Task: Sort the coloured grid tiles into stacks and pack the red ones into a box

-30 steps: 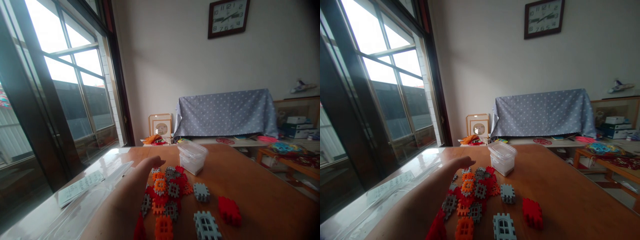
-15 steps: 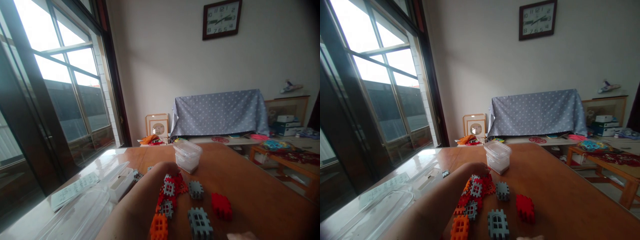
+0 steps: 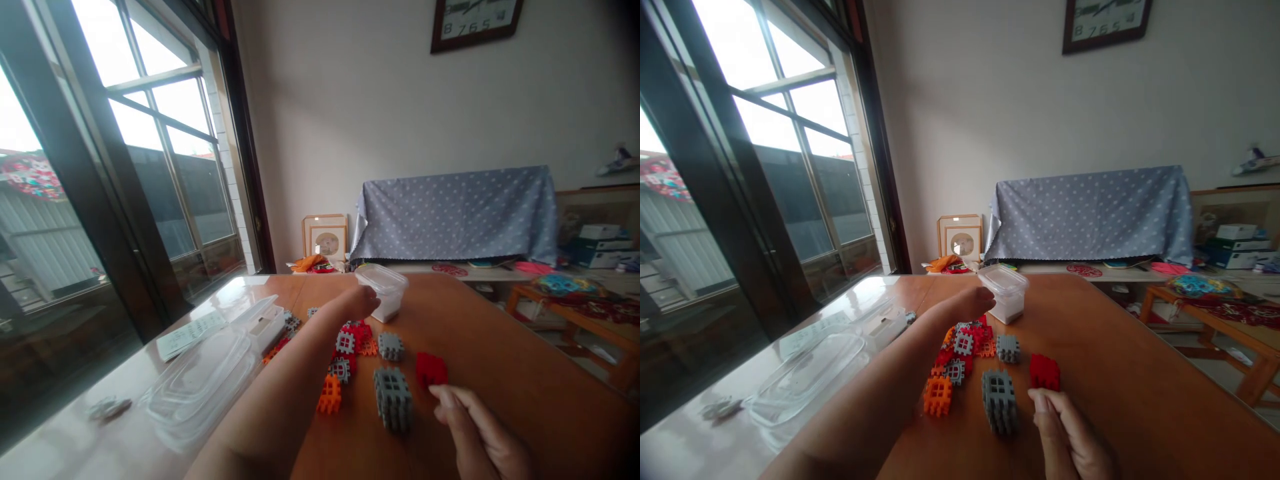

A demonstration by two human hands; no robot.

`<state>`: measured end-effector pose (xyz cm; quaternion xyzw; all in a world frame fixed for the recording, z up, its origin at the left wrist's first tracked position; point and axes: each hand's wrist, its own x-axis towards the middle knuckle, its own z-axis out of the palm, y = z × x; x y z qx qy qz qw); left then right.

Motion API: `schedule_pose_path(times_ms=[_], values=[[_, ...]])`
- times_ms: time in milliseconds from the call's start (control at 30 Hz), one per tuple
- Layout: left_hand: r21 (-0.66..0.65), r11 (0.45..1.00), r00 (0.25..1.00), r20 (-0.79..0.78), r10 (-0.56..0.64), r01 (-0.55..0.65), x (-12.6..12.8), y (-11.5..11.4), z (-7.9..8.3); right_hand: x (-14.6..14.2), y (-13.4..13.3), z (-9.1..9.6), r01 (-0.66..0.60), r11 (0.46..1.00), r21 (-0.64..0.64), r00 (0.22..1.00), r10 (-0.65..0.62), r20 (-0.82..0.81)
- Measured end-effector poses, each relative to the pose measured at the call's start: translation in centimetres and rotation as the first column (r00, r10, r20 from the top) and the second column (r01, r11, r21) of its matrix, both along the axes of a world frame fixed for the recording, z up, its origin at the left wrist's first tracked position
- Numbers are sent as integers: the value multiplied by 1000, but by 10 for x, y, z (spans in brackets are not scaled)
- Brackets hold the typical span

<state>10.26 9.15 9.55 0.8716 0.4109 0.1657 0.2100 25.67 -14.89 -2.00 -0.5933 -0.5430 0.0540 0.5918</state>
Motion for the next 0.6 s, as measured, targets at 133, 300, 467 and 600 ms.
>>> schedule_pose_path(times_ms=[133,300,467,600], values=[[44,991,987,106,118,-123,-8,-52,-2,3,5,-8,-53,998,-25,994,50,-98],[126,954,926,303,224,-272,-25,-125,-28,0,7,-4,-59,998,-7,987,57,-150],[175,896,845,444,298,-408,-49,-189,-60,1,5,5,-57,998,7,994,57,-96],[177,843,801,457,387,-508,-67,-221,-86,1,6,6,-70,997,22,994,71,-89]])
